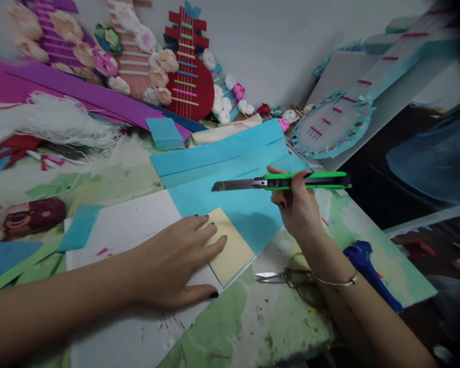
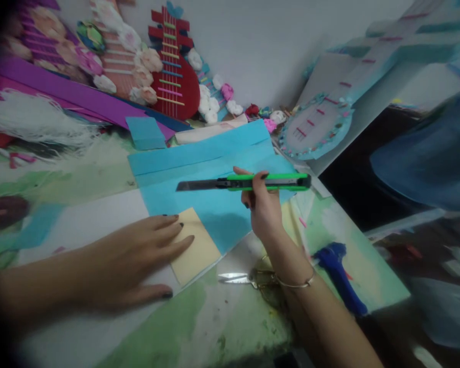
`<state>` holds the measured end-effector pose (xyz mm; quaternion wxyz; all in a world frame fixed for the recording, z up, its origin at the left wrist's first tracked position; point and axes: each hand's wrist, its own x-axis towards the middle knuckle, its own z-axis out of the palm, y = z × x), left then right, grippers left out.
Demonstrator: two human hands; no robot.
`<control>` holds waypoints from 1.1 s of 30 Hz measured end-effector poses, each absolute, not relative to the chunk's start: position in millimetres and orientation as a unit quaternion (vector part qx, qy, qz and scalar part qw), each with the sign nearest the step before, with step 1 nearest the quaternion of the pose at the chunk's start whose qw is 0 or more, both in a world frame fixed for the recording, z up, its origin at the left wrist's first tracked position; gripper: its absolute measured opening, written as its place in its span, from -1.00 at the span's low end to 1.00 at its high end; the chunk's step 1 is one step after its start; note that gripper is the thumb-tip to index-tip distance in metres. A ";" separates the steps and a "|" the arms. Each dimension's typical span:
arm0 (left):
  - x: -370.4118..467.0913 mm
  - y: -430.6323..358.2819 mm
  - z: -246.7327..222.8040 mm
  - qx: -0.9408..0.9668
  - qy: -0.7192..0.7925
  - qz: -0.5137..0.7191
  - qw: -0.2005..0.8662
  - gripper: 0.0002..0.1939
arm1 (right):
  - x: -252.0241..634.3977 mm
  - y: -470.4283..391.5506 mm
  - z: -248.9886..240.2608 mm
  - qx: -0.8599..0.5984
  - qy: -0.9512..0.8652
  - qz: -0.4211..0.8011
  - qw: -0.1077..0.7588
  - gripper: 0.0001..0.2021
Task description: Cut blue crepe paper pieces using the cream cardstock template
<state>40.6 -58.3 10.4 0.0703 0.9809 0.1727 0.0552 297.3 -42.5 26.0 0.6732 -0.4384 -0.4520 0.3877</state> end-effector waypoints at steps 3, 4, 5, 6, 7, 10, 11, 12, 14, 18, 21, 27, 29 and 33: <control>44.4 -62.1 4.7 0.979 0.178 0.082 0.060 -0.38 | 296.6 -39.5 21.8 -0.422 -0.392 0.408 0.709 -0.50; 44.5 -63.2 1.7 0.978 0.178 0.095 0.051 -0.37 | 297.2 -38.2 21.1 -0.407 -0.369 0.423 0.721 -0.50; 44.2 -64.1 -1.3 0.977 0.177 0.108 0.041 -0.36 | 298.5 -36.9 20.9 -0.390 -0.344 0.442 0.731 -0.50; 43.5 -64.8 -4.2 0.976 0.177 0.118 0.032 -0.35 | 300.3 -35.8 21.2 -0.375 -0.314 0.461 0.741 -0.50; 42.6 -65.3 -6.6 0.976 0.179 0.124 0.026 -0.34 | 302.5 -34.8 21.8 -0.359 -0.280 0.477 0.751 -0.51; 40.3 -65.7 -10.0 0.975 0.179 0.128 0.022 -0.34 | 309.9 -35.0 25.5 -0.327 -0.190 0.530 0.760 -0.65; 40.0 -65.6 -9.9 0.975 0.180 0.126 0.023 -0.34 | 311.8 -36.1 27.0 -0.324 -0.172 0.543 0.755 -0.73; 39.9 -65.4 -9.5 0.975 0.182 0.125 0.024 -0.34 | 313.1 -37.4 28.5 -0.327 -0.164 0.553 0.749 -0.82; 40.1 -64.9 -8.2 0.974 0.187 0.122 0.025 -0.33 | 314.2 -39.7 31.0 -0.335 -0.163 0.564 0.737 -0.86; 40.8 -64.2 -7.1 0.978 0.172 0.116 0.028 -0.33 | 313.0 -39.3 32.0 -0.337 -0.188 0.563 0.731 -0.85; 40.9 -65.1 -8.6 0.973 0.188 0.128 0.028 -0.32 | 312.5 -37.9 30.2 -0.337 -0.215 0.551 0.732 -0.90; 40.4 -65.5 -12.7 0.970 0.193 0.143 0.041 -0.30 | 312.2 -41.6 28.7 -0.400 -0.234 0.486 0.741 -0.73; 39.6 -63.6 -13.7 0.970 0.191 0.144 0.048 -0.31 | 312.6 -43.1 28.7 -0.409 -0.241 0.483 0.736 -0.68; 36.6 -57.5 -15.4 0.976 0.166 0.137 0.046 -0.30 | 313.5 -45.6 29.9 -0.403 -0.283 0.513 0.703 -0.79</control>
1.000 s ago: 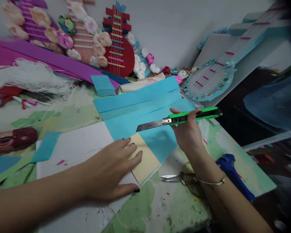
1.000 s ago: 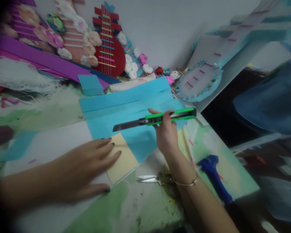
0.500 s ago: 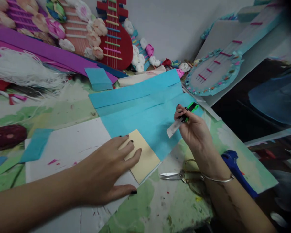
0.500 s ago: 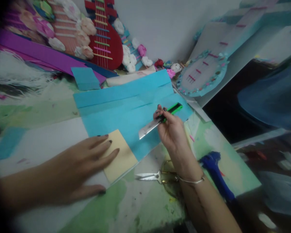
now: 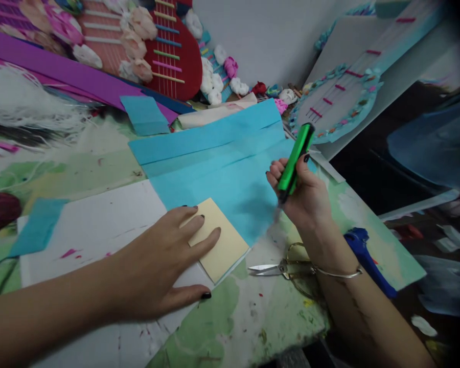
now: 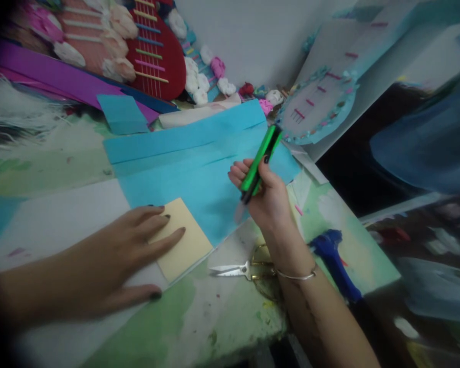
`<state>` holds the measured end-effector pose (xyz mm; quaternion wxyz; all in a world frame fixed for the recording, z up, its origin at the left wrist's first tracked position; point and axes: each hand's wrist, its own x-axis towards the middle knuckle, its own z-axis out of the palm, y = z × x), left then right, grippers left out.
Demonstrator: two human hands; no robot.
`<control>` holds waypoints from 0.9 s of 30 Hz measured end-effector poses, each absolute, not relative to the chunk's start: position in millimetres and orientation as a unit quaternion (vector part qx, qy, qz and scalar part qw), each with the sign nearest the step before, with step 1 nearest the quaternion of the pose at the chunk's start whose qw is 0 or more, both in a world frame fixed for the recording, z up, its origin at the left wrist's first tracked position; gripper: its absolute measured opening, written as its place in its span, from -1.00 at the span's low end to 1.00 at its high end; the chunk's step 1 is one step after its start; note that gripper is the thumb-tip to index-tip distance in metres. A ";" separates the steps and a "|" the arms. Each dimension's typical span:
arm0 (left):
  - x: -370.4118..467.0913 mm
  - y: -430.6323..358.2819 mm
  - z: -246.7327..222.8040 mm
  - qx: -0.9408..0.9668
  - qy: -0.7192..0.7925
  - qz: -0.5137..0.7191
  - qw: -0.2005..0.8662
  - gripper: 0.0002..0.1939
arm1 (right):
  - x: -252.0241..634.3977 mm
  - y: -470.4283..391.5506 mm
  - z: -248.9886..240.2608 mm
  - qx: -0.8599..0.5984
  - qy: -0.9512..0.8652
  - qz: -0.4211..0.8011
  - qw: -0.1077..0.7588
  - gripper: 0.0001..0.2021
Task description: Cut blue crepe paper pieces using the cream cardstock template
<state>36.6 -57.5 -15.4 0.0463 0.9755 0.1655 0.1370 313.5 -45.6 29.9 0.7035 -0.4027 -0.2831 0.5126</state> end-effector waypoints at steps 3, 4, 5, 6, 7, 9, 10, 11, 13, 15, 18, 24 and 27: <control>35.1 -55.2 -16.3 0.979 0.158 0.124 0.037 -0.28 | 313.6 -46.9 31.9 -0.369 -0.311 0.540 0.690 -0.93; 35.2 -55.5 -16.5 0.980 0.157 0.121 0.035 -0.28 | 313.6 -47.0 32.9 -0.360 -0.303 0.547 0.693 -0.93; 35.5 -56.3 -16.6 0.979 0.159 0.122 0.036 -0.28 | 313.7 -46.9 34.0 -0.355 -0.288 0.553 0.697 -0.92; 36.1 -57.5 -16.6 0.977 0.165 0.126 0.040 -0.29 | 314.0 -46.7 35.2 -0.353 -0.270 0.557 0.702 -0.89; 36.9 -58.9 -16.5 0.975 0.171 0.132 0.044 -0.29 | 314.5 -46.3 36.5 -0.356 -0.254 0.559 0.704 -0.85; 38.4 -61.4 -16.1 0.971 0.185 0.142 0.053 -0.31 | 316.2 -45.7 39.1 -0.366 -0.235 0.560 0.706 -0.74; 39.0 -62.2 -15.9 0.969 0.190 0.145 0.056 -0.32 | 317.2 -45.6 40.3 -0.371 -0.229 0.557 0.706 -0.69; 39.4 -62.6 -15.8 0.970 0.190 0.144 0.057 -0.32 | 318.3 -45.7 41.4 -0.377 -0.223 0.555 0.707 -0.65; 39.8 -62.6 -15.9 0.971 0.184 0.143 0.056 -0.31 | 319.9 -46.6 42.9 -0.387 -0.213 0.552 0.707 -0.57; 39.8 -62.4 -16.3 0.970 0.185 0.147 0.053 -0.31 | 320.4 -47.9 43.8 -0.397 -0.216 0.547 0.705 -0.51; 39.9 -63.5 -16.8 0.968 0.196 0.151 0.051 -0.30 | 318.6 -49.5 44.4 -0.404 -0.225 0.542 0.702 -0.45; 38.5 -62.5 -16.2 0.971 0.186 0.142 0.044 -0.32 | 313.7 -50.8 44.6 -0.388 -0.220 0.554 0.703 -0.44; 37.5 -59.4 -16.2 0.976 0.167 0.134 0.039 -0.31 | 312.4 -52.8 43.9 -0.395 -0.249 0.557 0.687 -0.42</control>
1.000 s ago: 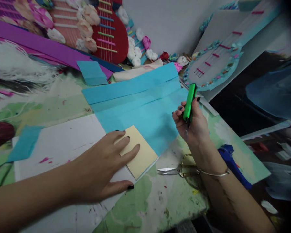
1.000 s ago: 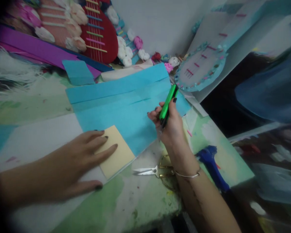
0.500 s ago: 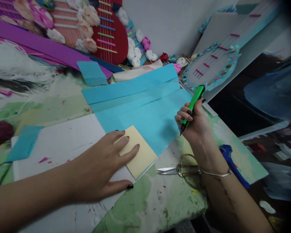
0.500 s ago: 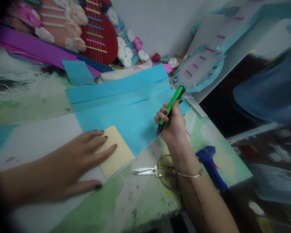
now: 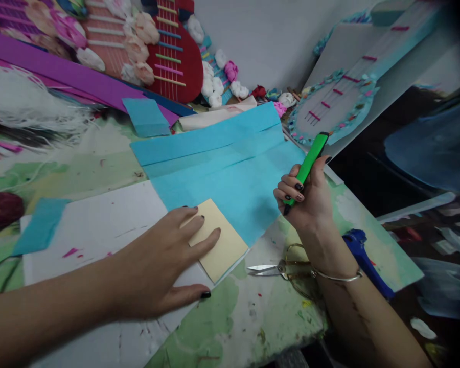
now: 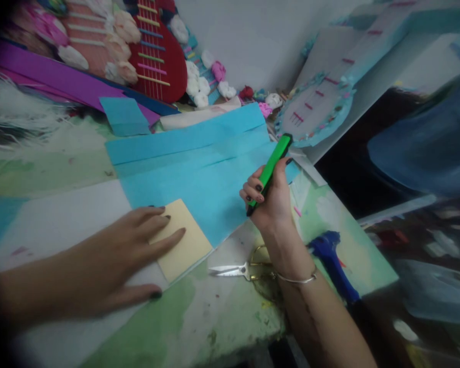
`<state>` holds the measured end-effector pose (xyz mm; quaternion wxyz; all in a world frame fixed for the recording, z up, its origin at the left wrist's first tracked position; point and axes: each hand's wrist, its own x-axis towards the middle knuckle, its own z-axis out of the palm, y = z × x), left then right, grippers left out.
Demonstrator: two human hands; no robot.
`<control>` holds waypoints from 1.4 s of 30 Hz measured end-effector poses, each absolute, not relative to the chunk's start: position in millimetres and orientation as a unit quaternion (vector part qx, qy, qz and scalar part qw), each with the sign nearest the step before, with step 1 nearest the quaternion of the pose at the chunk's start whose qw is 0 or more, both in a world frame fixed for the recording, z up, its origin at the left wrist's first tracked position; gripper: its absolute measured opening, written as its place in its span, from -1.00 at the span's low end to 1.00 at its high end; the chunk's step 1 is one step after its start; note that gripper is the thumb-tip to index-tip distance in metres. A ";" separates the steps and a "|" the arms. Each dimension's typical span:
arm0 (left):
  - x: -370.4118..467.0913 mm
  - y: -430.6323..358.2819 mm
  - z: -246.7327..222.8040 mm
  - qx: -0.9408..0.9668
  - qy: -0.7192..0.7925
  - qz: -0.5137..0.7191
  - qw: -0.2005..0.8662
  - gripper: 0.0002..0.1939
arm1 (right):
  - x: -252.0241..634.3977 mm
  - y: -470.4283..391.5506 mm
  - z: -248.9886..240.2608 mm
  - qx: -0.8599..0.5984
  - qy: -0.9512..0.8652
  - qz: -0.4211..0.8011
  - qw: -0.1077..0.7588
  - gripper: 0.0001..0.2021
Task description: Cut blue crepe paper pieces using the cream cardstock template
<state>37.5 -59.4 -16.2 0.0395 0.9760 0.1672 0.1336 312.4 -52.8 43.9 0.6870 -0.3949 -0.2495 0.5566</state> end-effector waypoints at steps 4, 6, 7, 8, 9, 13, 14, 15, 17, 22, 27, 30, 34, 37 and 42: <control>37.3 -56.9 -16.3 0.976 0.165 0.133 0.044 -0.32 | 309.9 -54.6 41.7 -0.407 -0.266 0.554 0.676 -0.37; 37.0 -56.1 -16.2 0.977 0.159 0.133 0.046 -0.31 | 308.9 -54.3 40.2 -0.401 -0.272 0.552 0.678 -0.37; 36.7 -55.8 -16.1 0.977 0.157 0.134 0.044 -0.30 | 308.6 -54.0 39.5 -0.399 -0.275 0.552 0.679 -0.37; 36.5 -55.6 -16.1 0.978 0.157 0.133 0.040 -0.30 | 308.4 -53.8 39.1 -0.399 -0.278 0.551 0.678 -0.37; 36.2 -55.5 -16.0 0.978 0.155 0.131 0.037 -0.30 | 308.4 -53.8 39.0 -0.403 -0.281 0.550 0.675 -0.36; 36.6 -57.5 -16.5 0.976 0.165 0.134 0.040 -0.31 | 308.0 -56.0 41.7 -0.428 -0.272 0.554 0.660 -0.30; 37.0 -58.5 -16.9 0.974 0.176 0.139 0.043 -0.31 | 307.8 -56.8 42.6 -0.433 -0.268 0.554 0.658 -0.31; 37.4 -59.5 -17.3 0.972 0.183 0.144 0.045 -0.31 | 307.6 -57.5 43.3 -0.437 -0.265 0.553 0.658 -0.32; 38.3 -61.4 -18.2 0.970 0.189 0.146 0.049 -0.31 | 307.2 -58.2 43.9 -0.436 -0.267 0.547 0.663 -0.38; 39.1 -64.4 -18.9 0.968 0.196 0.149 0.051 -0.32 | 306.2 -56.9 42.6 -0.407 -0.263 0.549 0.681 -0.47; 38.6 -62.6 -18.1 0.970 0.187 0.147 0.048 -0.29 | 305.1 -54.3 39.5 -0.379 -0.257 0.552 0.697 -0.54; 38.8 -60.4 -17.9 0.971 0.182 0.143 0.056 -0.23 | 303.9 -52.9 34.2 -0.354 -0.291 0.547 0.701 -0.85; 40.0 -61.0 -17.2 0.972 0.175 0.142 0.070 -0.24 | 296.9 -54.2 28.3 -0.412 -0.346 0.479 0.694 -0.92; 41.3 -64.3 -15.1 0.971 0.184 0.141 0.063 -0.28 | 289.6 -57.3 27.8 -0.460 -0.363 0.429 0.687 -0.89; 41.9 -66.8 -10.0 0.973 0.182 0.136 0.050 -0.32 | 283.3 -58.5 25.8 -0.445 -0.358 0.459 0.681 -0.75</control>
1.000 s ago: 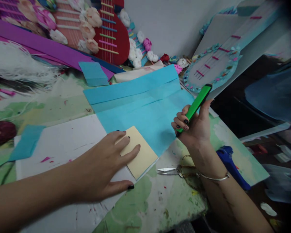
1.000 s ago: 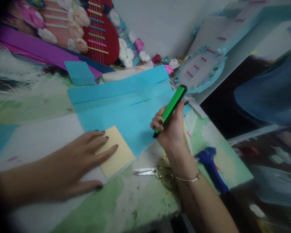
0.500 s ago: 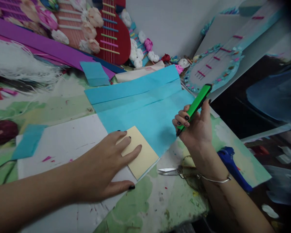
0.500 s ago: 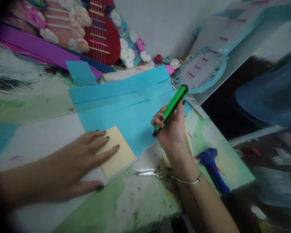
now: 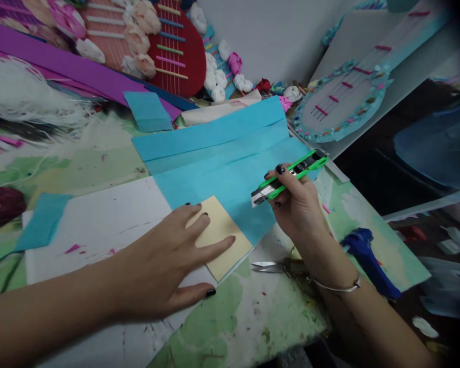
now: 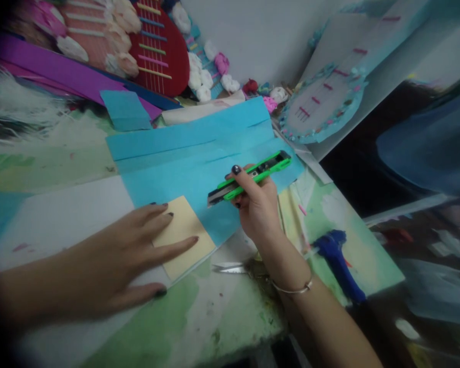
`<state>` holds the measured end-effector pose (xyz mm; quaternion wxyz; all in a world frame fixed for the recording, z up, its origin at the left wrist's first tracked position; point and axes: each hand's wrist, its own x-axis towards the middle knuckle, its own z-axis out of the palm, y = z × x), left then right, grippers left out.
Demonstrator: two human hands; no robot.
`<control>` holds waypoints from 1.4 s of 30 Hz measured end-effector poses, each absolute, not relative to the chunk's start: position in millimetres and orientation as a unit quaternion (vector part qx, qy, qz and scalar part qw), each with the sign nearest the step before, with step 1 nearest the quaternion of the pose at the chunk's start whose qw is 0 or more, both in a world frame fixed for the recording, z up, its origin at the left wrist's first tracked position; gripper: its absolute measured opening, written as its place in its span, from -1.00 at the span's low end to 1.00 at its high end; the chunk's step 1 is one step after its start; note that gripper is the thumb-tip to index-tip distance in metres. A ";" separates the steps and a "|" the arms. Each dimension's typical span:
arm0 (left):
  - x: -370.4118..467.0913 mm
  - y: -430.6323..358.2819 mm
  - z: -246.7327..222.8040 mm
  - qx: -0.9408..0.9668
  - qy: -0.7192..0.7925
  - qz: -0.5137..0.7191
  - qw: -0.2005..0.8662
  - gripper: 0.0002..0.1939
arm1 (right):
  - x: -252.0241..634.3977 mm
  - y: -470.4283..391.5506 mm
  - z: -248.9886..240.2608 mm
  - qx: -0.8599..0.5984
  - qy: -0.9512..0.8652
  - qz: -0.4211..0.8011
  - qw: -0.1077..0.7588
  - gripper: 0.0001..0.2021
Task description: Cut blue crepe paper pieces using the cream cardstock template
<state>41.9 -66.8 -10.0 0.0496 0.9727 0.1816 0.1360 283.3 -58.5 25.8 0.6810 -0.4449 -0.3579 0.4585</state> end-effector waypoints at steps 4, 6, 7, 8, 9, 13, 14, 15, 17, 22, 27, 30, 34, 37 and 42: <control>41.0 -65.8 -9.5 0.973 0.178 0.135 0.054 -0.34 | 281.9 -56.9 22.1 -0.433 -0.337 0.487 0.679 -0.68; 41.0 -65.7 -11.0 0.972 0.185 0.135 0.055 -0.34 | 281.5 -56.8 20.8 -0.429 -0.313 0.495 0.688 -0.67; 41.2 -65.6 -11.9 0.972 0.187 0.135 0.055 -0.34 | 281.4 -56.8 20.2 -0.426 -0.305 0.497 0.692 -0.68; 41.3 -65.6 -12.8 0.972 0.184 0.133 0.055 -0.34 | 281.4 -56.8 19.5 -0.422 -0.301 0.497 0.696 -0.70; 41.5 -65.6 -13.4 0.974 0.177 0.129 0.055 -0.35 | 281.5 -56.6 18.5 -0.417 -0.301 0.494 0.701 -0.73; 41.9 -66.6 -13.7 0.977 0.172 0.116 0.050 -0.35 | 281.1 -53.9 11.3 -0.423 -0.317 0.499 0.687 -0.85; 41.9 -66.8 -13.3 0.977 0.176 0.113 0.048 -0.35 | 280.6 -53.1 9.0 -0.430 -0.318 0.510 0.674 -0.85; 41.9 -66.9 -12.9 0.976 0.181 0.112 0.045 -0.35 | 280.0 -52.3 6.7 -0.437 -0.316 0.521 0.661 -0.85; 41.8 -66.2 -12.2 0.979 0.170 0.104 0.043 -0.36 | 278.5 -51.5 3.0 -0.446 -0.312 0.534 0.647 -0.87; 40.7 -60.5 -13.4 0.982 0.153 0.103 0.042 -0.35 | 274.4 -52.0 -0.4 -0.460 -0.325 0.532 0.632 -0.86; 40.0 -58.8 -13.3 0.984 0.143 0.101 0.044 -0.35 | 269.9 -52.4 -2.8 -0.464 -0.346 0.519 0.628 -0.85; 41.0 -61.9 -12.5 0.981 0.154 0.105 0.051 -0.36 | 268.7 -52.4 -4.2 -0.462 -0.357 0.514 0.629 -0.86; 42.0 -63.6 -13.2 0.977 0.176 0.107 0.046 -0.36 | 270.0 -53.0 -4.6 -0.461 -0.377 0.506 0.624 -0.83; 41.7 -62.5 -14.4 0.983 0.150 0.102 0.041 -0.34 | 271.5 -55.6 -2.4 -0.482 -0.401 0.488 0.607 -0.73; 41.9 -66.8 -16.2 0.973 0.187 0.127 0.055 -0.35 | 272.5 -63.2 4.5 -0.519 -0.455 0.425 0.585 -0.50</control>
